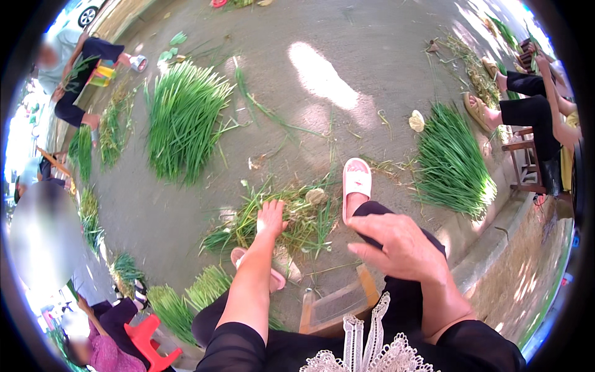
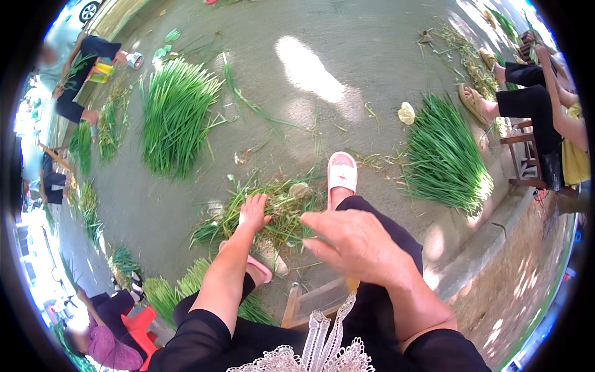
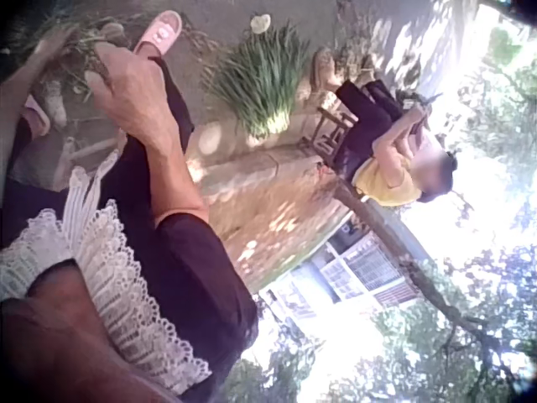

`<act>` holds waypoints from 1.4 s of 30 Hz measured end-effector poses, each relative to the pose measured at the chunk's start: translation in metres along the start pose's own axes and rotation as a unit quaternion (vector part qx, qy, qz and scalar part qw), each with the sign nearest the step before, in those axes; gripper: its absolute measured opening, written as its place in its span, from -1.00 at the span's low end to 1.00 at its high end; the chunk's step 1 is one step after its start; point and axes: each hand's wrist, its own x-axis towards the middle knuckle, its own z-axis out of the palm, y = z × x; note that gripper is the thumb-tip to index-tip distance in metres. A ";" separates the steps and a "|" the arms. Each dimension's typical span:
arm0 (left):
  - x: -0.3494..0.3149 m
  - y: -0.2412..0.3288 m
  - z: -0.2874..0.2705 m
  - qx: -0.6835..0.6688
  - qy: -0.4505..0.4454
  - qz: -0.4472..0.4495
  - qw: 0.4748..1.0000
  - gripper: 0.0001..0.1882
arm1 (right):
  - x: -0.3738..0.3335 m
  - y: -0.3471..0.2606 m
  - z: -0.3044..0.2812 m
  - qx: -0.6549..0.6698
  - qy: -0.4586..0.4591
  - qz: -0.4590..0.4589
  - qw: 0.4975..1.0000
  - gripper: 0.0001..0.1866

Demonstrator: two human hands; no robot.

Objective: The person strips the outer skins and roots from green onions by hand while sitting outdoors.

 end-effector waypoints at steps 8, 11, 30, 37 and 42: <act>0.015 0.009 0.051 0.105 0.008 -0.051 0.993 -0.62 | -0.011 0.001 -0.012 0.026 -0.041 0.005 0.999 -0.69; 0.011 0.016 0.054 0.137 0.022 -0.048 0.989 -0.80 | -0.013 0.002 -0.014 0.036 -0.048 0.006 0.998 -0.69; -0.049 -0.026 0.014 -0.133 0.314 0.029 0.939 -0.65 | -0.015 0.003 0.007 0.051 -0.042 -0.037 0.997 -0.68; -0.070 -0.014 -0.015 -0.120 0.212 -0.040 0.969 -0.67 | -0.006 -0.003 0.012 0.033 -0.083 0.021 0.996 -0.66; -0.071 -0.033 -0.010 -0.239 0.192 -0.041 0.951 -0.64 | -0.001 -0.011 0.013 0.038 -0.117 0.061 0.991 -0.65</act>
